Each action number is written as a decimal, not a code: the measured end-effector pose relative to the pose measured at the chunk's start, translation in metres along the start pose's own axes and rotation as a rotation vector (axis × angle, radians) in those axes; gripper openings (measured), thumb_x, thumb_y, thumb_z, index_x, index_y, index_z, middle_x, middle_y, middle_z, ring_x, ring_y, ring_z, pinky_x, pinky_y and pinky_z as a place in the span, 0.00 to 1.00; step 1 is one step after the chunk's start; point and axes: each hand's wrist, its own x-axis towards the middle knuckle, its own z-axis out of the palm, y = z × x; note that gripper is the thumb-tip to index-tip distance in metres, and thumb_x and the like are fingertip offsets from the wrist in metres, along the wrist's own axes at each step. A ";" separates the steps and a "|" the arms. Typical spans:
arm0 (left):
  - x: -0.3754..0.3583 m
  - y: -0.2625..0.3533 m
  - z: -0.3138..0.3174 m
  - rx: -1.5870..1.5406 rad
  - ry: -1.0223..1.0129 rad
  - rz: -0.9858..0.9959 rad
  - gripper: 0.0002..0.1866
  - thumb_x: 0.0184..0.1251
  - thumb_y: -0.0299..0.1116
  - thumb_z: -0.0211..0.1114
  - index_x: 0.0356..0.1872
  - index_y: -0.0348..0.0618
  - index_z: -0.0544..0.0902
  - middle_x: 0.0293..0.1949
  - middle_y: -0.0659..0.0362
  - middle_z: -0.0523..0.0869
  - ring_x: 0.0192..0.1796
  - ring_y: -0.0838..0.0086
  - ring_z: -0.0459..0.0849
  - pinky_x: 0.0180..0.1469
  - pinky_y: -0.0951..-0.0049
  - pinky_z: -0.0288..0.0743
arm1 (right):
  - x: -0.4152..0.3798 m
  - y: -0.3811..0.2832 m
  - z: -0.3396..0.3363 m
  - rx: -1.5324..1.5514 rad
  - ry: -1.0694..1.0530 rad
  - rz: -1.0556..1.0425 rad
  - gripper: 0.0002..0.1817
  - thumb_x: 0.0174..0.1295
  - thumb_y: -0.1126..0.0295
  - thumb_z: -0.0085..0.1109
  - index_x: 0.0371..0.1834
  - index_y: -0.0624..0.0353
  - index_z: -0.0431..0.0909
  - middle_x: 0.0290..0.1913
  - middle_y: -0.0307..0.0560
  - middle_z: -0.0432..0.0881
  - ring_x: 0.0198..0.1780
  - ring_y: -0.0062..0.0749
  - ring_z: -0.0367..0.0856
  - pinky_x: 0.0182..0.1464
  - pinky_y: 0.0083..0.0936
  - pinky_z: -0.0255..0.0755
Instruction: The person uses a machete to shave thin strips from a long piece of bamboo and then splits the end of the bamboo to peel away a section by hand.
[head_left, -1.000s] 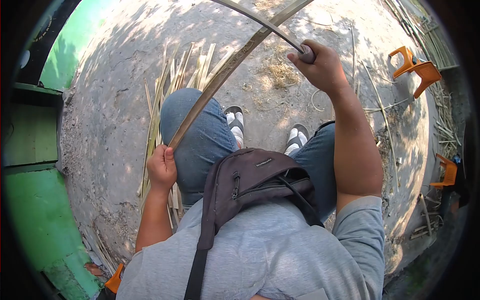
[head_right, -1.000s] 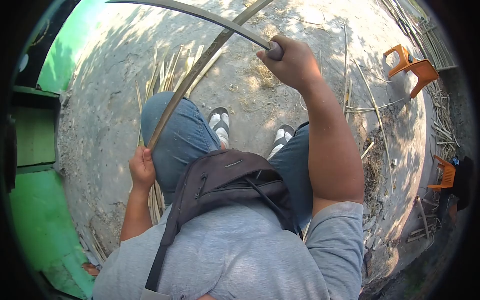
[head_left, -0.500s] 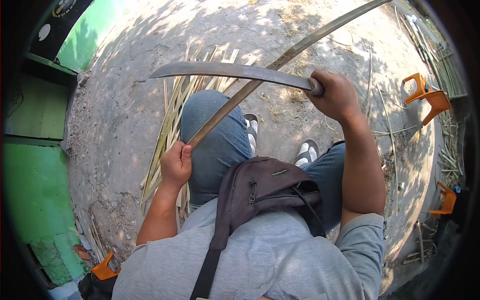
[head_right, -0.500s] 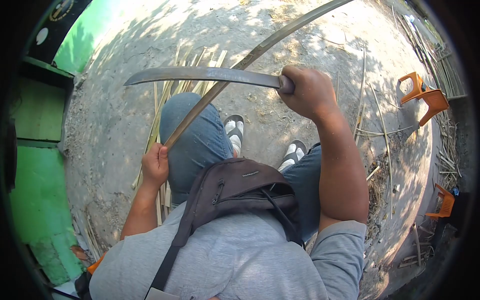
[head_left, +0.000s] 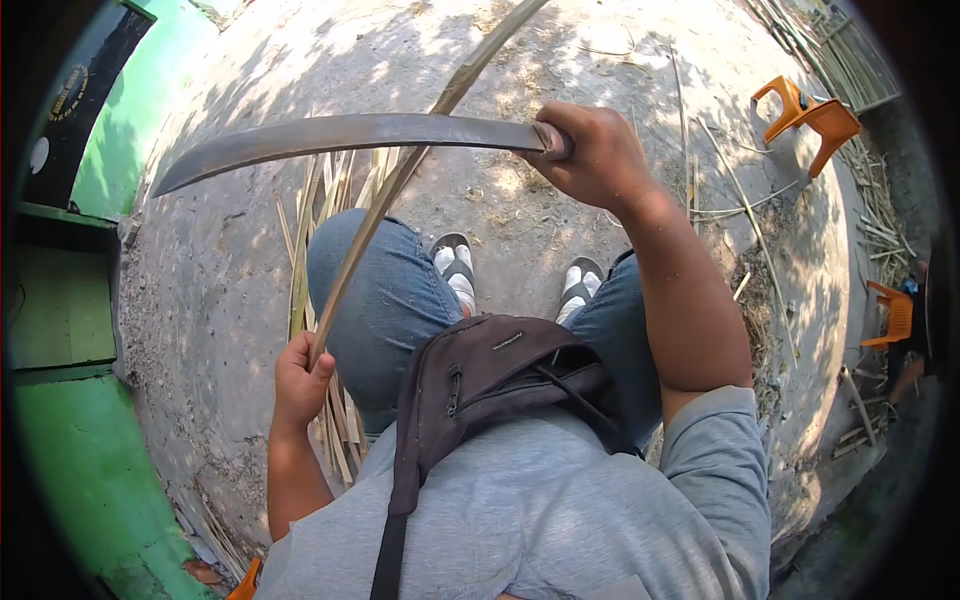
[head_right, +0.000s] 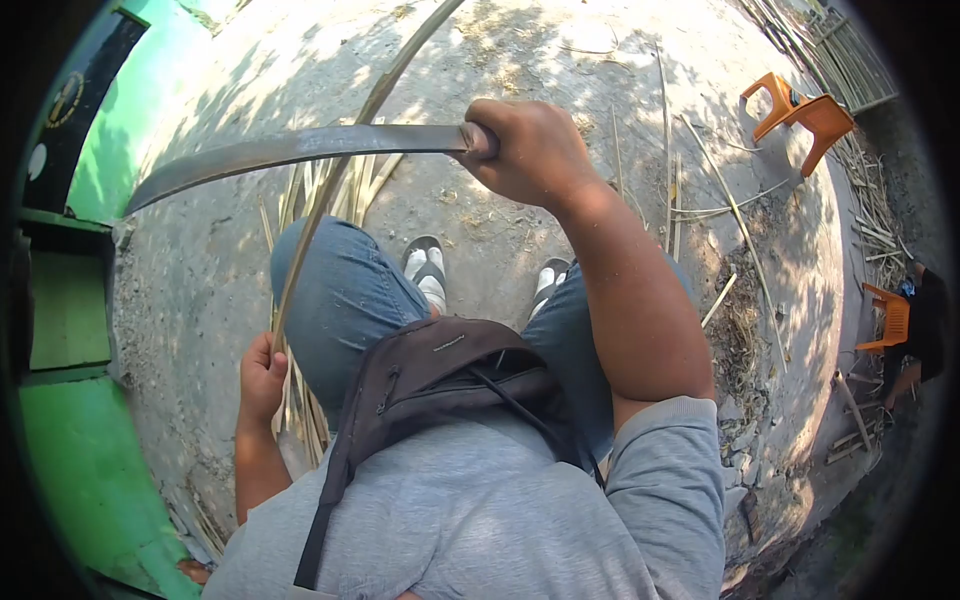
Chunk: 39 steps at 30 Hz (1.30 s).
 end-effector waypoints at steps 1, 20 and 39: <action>-0.001 0.007 0.003 -0.057 -0.036 -0.017 0.19 0.71 0.46 0.77 0.37 0.45 0.77 0.25 0.72 0.70 0.28 0.88 0.65 0.29 0.80 0.58 | 0.001 0.001 -0.004 0.046 0.027 0.009 0.17 0.59 0.58 0.80 0.33 0.57 0.82 0.24 0.50 0.80 0.27 0.46 0.82 0.32 0.36 0.75; 0.012 0.080 0.051 -0.106 -0.290 -0.202 0.14 0.68 0.33 0.76 0.44 0.45 0.77 0.24 0.75 0.67 0.25 0.91 0.61 0.28 0.83 0.52 | -0.003 0.045 -0.049 0.457 0.342 0.240 0.14 0.66 0.61 0.70 0.32 0.60 0.82 0.23 0.45 0.80 0.26 0.33 0.81 0.31 0.34 0.74; 0.012 0.062 0.028 0.063 -0.026 -0.276 0.22 0.85 0.57 0.53 0.40 0.47 0.73 0.23 0.74 0.64 0.20 0.91 0.56 0.22 0.83 0.45 | -0.002 0.019 -0.014 0.004 -0.328 0.239 0.07 0.64 0.70 0.64 0.39 0.53 0.92 0.43 0.50 0.92 0.50 0.45 0.90 0.54 0.39 0.83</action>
